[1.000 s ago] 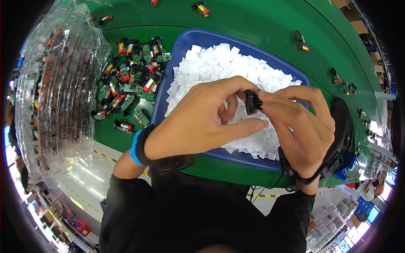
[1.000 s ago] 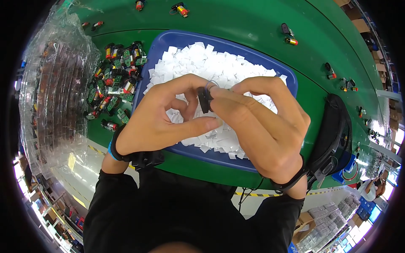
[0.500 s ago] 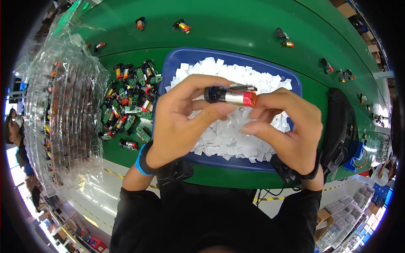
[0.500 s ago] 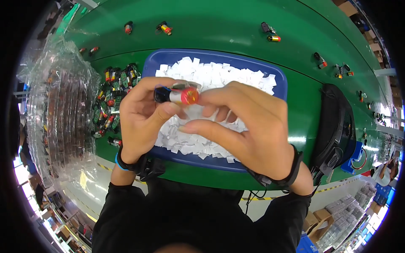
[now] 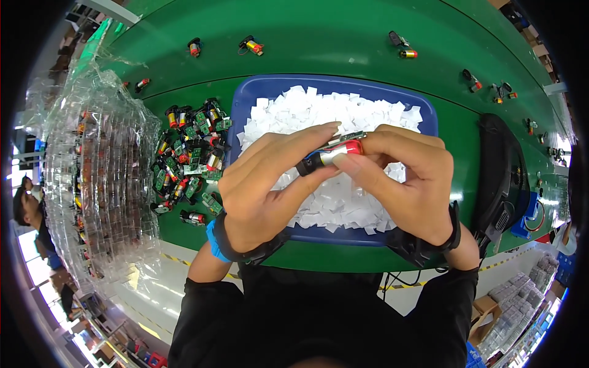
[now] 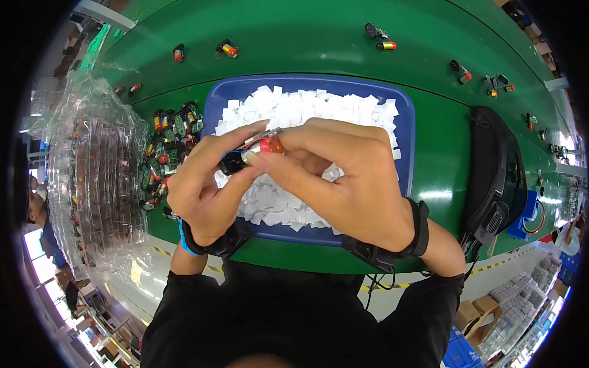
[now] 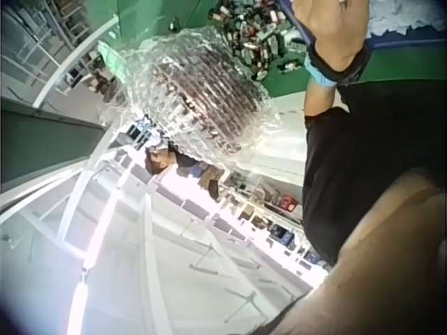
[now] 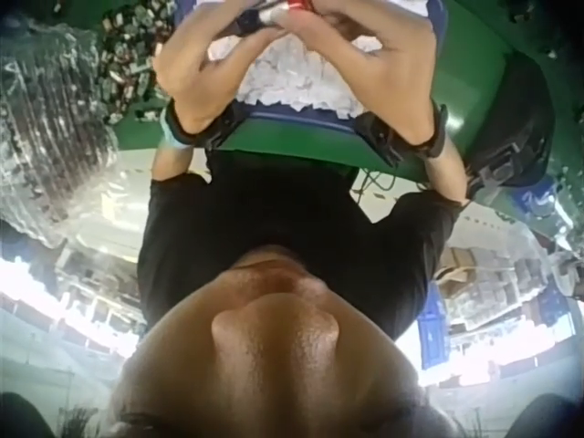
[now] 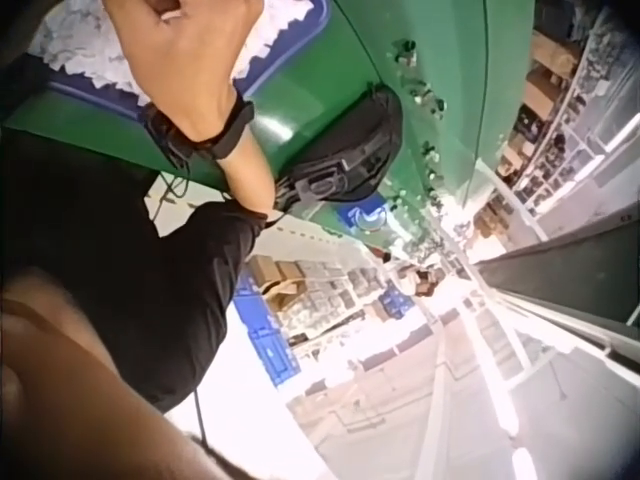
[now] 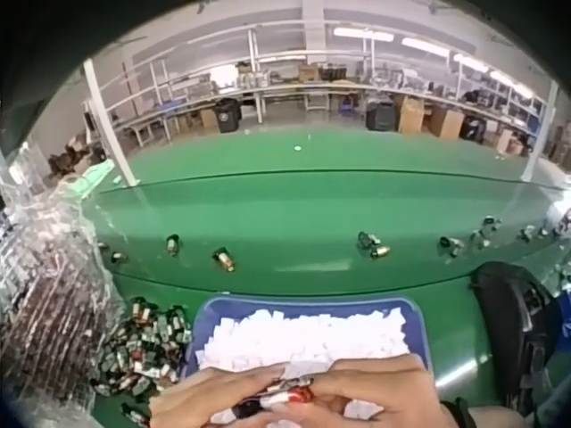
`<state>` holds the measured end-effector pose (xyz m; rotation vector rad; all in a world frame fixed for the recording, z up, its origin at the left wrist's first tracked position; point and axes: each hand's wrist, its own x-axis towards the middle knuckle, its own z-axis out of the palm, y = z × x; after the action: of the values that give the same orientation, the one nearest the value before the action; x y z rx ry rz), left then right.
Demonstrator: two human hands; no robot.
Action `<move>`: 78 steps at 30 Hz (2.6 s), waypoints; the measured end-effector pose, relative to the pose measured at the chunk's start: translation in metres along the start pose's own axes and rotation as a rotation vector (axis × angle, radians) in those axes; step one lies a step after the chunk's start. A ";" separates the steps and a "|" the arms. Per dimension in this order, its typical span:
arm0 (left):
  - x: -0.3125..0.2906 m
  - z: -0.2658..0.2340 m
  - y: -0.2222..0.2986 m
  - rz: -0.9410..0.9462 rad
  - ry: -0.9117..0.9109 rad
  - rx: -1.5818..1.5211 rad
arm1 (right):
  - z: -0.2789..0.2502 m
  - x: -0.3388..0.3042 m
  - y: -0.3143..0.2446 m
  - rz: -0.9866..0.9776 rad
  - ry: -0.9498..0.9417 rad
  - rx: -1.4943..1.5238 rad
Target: The person picks up a circuit board and a battery, fits them together, and wraps a white adhesive strip around the components by hand. The person then places the assembled unit onto the green work surface and repeats the process.
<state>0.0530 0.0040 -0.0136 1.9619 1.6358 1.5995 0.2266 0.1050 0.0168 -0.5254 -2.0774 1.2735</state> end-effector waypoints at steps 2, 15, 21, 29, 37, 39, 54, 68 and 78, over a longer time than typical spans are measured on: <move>0.000 -0.001 0.001 0.012 -0.011 0.018 | 0.001 0.000 0.001 -0.010 0.006 0.004; 0.006 -0.007 0.006 0.152 -0.054 0.138 | -0.001 -0.001 -0.001 -0.016 -0.057 0.005; 0.005 -0.006 0.007 0.149 -0.066 0.188 | -0.002 -0.003 0.002 -0.140 -0.041 -0.320; 0.001 -0.003 0.014 -0.319 -0.062 -0.242 | -0.006 0.001 0.003 -0.194 -0.045 -0.311; 0.004 -0.010 0.008 -0.640 -0.118 -0.959 | -0.012 -0.002 -0.008 -0.342 0.067 -0.488; 0.010 -0.009 0.007 -0.703 -0.089 -1.006 | -0.007 -0.002 -0.005 -0.430 0.084 -0.438; 0.000 -0.006 0.018 -0.751 -0.160 -0.942 | 0.000 0.002 -0.002 -0.256 0.029 -0.321; 0.002 -0.011 0.011 -0.788 -0.277 -0.948 | -0.014 0.012 0.010 -0.544 -0.075 -0.472; 0.004 -0.015 0.013 -0.786 -0.360 -1.058 | -0.024 0.016 0.004 -0.421 -0.080 -0.294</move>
<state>0.0500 -0.0055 0.0040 0.8276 0.8786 1.2368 0.2321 0.1315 0.0262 -0.1451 -2.3014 0.7643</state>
